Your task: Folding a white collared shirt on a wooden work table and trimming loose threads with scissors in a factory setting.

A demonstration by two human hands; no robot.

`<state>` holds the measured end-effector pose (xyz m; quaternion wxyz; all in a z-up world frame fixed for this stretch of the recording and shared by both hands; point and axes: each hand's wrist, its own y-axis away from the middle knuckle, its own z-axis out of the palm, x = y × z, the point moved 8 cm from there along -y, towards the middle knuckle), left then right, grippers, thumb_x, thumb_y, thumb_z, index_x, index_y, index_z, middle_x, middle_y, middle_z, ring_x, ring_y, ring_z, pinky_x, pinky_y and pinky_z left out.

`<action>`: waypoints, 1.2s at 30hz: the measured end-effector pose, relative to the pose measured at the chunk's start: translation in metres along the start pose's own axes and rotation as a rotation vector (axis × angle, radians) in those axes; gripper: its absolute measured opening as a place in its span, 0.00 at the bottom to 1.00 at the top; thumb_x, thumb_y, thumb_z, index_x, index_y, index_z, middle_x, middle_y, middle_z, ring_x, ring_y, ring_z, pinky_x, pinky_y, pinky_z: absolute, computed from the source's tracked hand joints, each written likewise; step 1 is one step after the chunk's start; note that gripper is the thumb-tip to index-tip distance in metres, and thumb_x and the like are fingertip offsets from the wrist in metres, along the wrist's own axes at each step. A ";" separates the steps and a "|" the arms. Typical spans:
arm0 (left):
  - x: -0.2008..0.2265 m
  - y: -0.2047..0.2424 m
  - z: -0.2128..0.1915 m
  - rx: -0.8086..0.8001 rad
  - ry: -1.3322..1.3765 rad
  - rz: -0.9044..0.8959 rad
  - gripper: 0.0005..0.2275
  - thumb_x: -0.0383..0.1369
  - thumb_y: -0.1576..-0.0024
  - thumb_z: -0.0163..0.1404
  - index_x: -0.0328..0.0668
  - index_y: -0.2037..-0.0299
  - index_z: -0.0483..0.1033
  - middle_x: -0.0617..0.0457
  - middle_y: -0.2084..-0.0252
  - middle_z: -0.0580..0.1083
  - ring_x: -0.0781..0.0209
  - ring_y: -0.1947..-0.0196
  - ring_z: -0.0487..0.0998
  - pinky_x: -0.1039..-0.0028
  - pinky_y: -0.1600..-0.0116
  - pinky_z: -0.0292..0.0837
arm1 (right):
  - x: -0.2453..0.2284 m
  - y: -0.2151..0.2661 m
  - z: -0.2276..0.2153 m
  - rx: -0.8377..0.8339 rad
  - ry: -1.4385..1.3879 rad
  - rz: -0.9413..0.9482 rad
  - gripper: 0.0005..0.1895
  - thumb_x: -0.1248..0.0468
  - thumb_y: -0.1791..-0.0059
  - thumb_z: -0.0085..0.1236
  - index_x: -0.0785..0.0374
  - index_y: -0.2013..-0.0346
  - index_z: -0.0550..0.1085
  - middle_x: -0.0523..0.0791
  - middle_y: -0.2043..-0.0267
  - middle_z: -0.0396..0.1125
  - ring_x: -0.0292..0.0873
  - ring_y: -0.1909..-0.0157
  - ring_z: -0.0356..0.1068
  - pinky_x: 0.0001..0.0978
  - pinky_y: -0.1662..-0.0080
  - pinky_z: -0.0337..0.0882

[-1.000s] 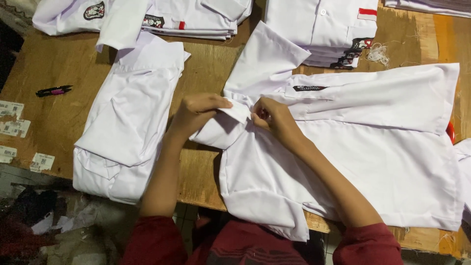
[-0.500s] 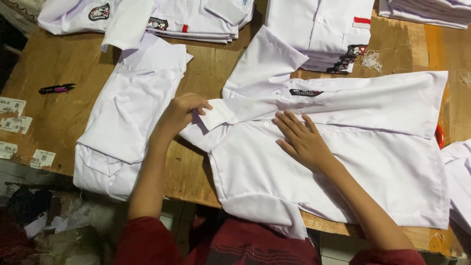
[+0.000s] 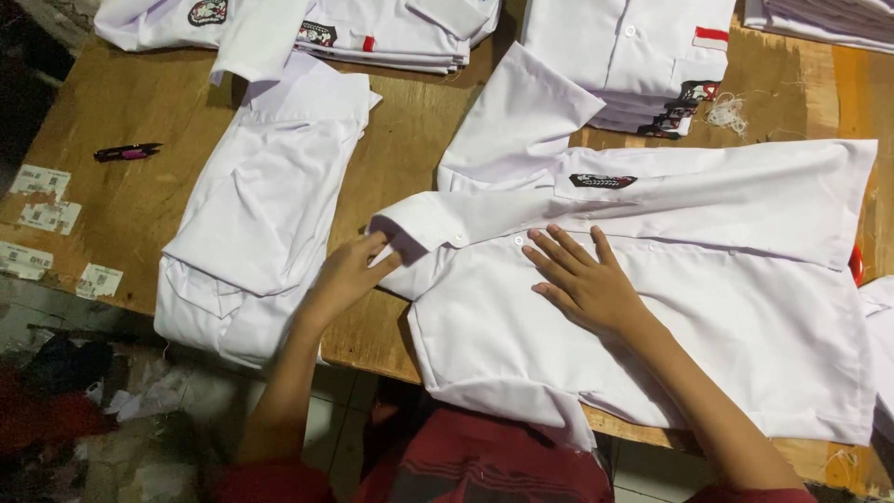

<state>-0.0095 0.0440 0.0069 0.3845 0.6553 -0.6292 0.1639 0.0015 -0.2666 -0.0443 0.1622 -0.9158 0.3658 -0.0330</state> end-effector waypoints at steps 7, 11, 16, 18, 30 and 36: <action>-0.021 0.019 -0.006 0.058 0.007 -0.154 0.13 0.44 0.41 0.53 0.42 0.60 0.76 0.42 0.62 0.82 0.39 0.59 0.82 0.54 0.53 0.73 | 0.004 0.004 0.003 -0.130 -0.047 0.038 0.28 0.39 0.41 0.30 0.38 0.29 0.63 0.34 0.27 0.59 0.36 0.25 0.53 0.47 0.26 0.38; 0.011 0.023 -0.025 0.061 -0.123 -0.135 0.13 0.44 0.39 0.48 0.45 0.55 0.75 0.39 0.63 0.81 0.34 0.59 0.82 0.49 0.52 0.73 | 0.002 -0.004 -0.013 -0.109 -0.007 0.000 0.21 0.46 0.42 0.38 0.41 0.37 0.68 0.37 0.34 0.64 0.38 0.30 0.59 0.47 0.32 0.51; 0.086 0.027 -0.036 0.501 -0.223 0.522 0.10 0.40 0.37 0.55 0.42 0.58 0.73 0.52 0.61 0.73 0.49 0.58 0.79 0.63 0.51 0.74 | 0.014 -0.027 -0.020 0.027 0.091 -0.084 0.15 0.63 0.45 0.46 0.49 0.45 0.71 0.38 0.43 0.67 0.40 0.39 0.66 0.38 0.41 0.64; 0.141 0.023 0.009 0.109 -0.059 0.807 0.11 0.32 0.33 0.40 0.38 0.55 0.77 0.43 0.59 0.76 0.44 0.53 0.79 0.59 0.48 0.75 | 0.006 -0.044 -0.029 0.066 0.087 -0.157 0.11 0.65 0.44 0.45 0.55 0.50 0.73 0.43 0.49 0.67 0.44 0.45 0.67 0.34 0.48 0.66; 0.082 -0.090 0.094 0.093 -0.658 0.700 0.21 0.41 0.31 0.29 0.62 0.27 0.57 0.58 0.27 0.61 0.63 0.27 0.60 0.57 0.26 0.47 | 0.065 -0.045 0.020 0.099 0.227 0.032 0.12 0.50 0.51 0.60 0.46 0.56 0.73 0.36 0.56 0.62 0.42 0.50 0.64 0.36 0.57 0.64; 0.085 -0.091 0.081 0.106 -0.491 0.755 0.24 0.51 0.34 0.36 0.60 0.28 0.59 0.57 0.29 0.65 0.62 0.29 0.63 0.53 0.26 0.51 | 0.060 -0.038 -0.008 0.023 0.109 -0.005 0.08 0.55 0.52 0.57 0.48 0.61 0.71 0.34 0.60 0.65 0.38 0.49 0.65 0.35 0.51 0.63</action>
